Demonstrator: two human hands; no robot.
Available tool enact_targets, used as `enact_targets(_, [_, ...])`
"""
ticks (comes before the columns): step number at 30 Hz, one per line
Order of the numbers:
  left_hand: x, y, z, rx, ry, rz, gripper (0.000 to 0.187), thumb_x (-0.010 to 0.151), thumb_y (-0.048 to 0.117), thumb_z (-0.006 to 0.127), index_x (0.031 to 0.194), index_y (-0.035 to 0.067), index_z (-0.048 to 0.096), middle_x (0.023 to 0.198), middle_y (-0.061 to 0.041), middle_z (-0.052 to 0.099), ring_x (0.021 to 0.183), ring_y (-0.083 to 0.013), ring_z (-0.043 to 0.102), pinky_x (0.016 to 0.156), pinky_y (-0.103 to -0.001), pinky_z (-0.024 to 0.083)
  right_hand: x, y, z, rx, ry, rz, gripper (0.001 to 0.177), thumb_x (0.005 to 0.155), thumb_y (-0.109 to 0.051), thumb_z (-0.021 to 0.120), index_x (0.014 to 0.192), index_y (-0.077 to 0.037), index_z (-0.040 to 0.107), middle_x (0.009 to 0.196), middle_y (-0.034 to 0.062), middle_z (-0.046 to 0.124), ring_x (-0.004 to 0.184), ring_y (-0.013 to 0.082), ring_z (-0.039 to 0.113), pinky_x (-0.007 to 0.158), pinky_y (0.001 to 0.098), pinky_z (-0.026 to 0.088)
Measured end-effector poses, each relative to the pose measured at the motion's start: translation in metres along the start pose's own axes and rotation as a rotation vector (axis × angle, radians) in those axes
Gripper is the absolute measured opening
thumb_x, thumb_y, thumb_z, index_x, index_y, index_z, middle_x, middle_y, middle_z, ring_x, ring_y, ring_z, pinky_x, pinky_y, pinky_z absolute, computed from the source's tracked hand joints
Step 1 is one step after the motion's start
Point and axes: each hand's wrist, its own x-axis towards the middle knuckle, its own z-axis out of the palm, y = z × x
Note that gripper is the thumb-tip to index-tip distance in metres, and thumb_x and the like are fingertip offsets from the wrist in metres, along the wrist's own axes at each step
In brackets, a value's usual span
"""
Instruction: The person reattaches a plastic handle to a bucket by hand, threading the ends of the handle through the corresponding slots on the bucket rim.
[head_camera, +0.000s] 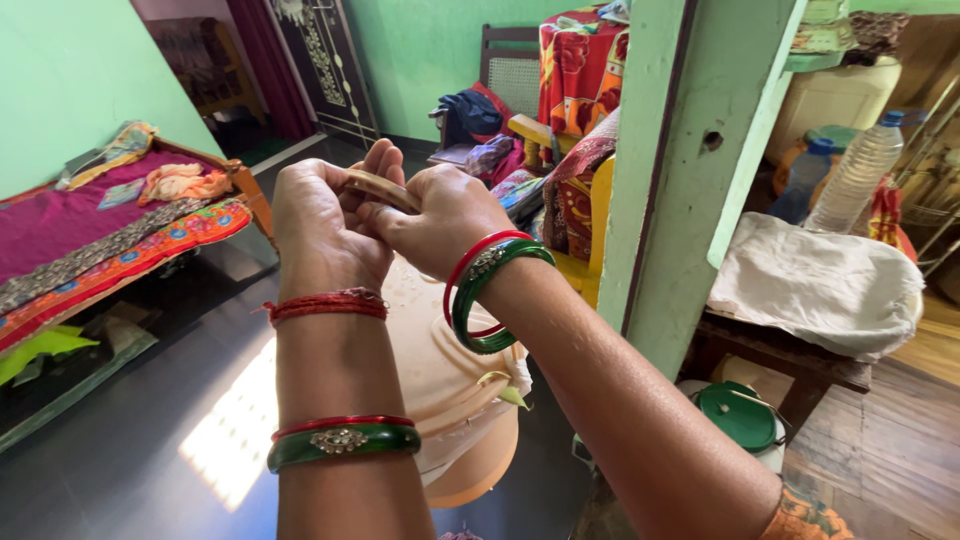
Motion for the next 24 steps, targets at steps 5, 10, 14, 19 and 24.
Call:
enact_targets(5, [0.011,0.009,-0.002,-0.024,0.009,-0.062,0.04,0.074,0.004,0.039,0.1,-0.017,0.059,0.101,-0.026,0.072,0.089,-0.0343,0.074,0.079,-0.039,0.067,0.007,-0.007,0.005,-0.042,-0.022,0.01,0.054,0.078,-0.058,0.072,0.089,-0.005,0.078,0.089,0.0196,0.076,0.088,0.0319,0.076,0.08,0.0425,0.057])
enact_targets(10, [0.012,0.022,-0.004,0.021,0.023,-0.042,0.041,0.077,0.004,0.038,0.104,-0.018,0.061,0.102,-0.025,0.073,0.089,-0.0311,0.075,0.079,-0.037,0.067,0.01,-0.018,0.011,-0.075,-0.072,0.043,0.056,0.081,-0.058,0.067,0.101,-0.006,0.076,0.104,0.0194,0.075,0.1,0.0337,0.072,0.087,0.0443,0.054])
enact_targets(14, [0.012,0.03,-0.005,0.031,0.032,-0.029,0.041,0.079,0.005,0.038,0.104,-0.018,0.061,0.102,-0.025,0.072,0.089,-0.0307,0.075,0.078,-0.037,0.067,0.005,-0.024,0.004,-0.247,-0.117,-0.112,0.061,0.094,-0.046,0.062,0.141,-0.01,0.052,0.129,0.0237,0.062,0.126,0.0399,0.056,0.106,0.049,0.043])
enact_targets(19, [0.005,0.022,-0.004,0.033,0.031,0.003,0.04,0.081,0.005,0.038,0.104,-0.017,0.061,0.102,-0.024,0.073,0.089,-0.0304,0.076,0.078,-0.037,0.067,-0.025,-0.042,-0.024,-0.084,-0.344,-0.552,0.1,0.081,-0.035,0.068,0.166,-0.026,0.016,0.133,0.0163,0.062,0.156,0.0336,0.037,0.134,0.0526,0.002])
enact_targets(24, [-0.012,0.006,0.003,0.037,0.041,0.036,0.039,0.082,0.005,0.038,0.105,-0.017,0.062,0.102,-0.024,0.073,0.089,-0.0301,0.076,0.077,-0.037,0.067,-0.059,-0.07,-0.022,-0.367,-0.443,-1.161,0.073,0.076,-0.023,0.08,0.143,-0.044,0.063,0.155,-0.0113,0.046,0.164,0.0277,0.016,0.131,0.0536,0.006])
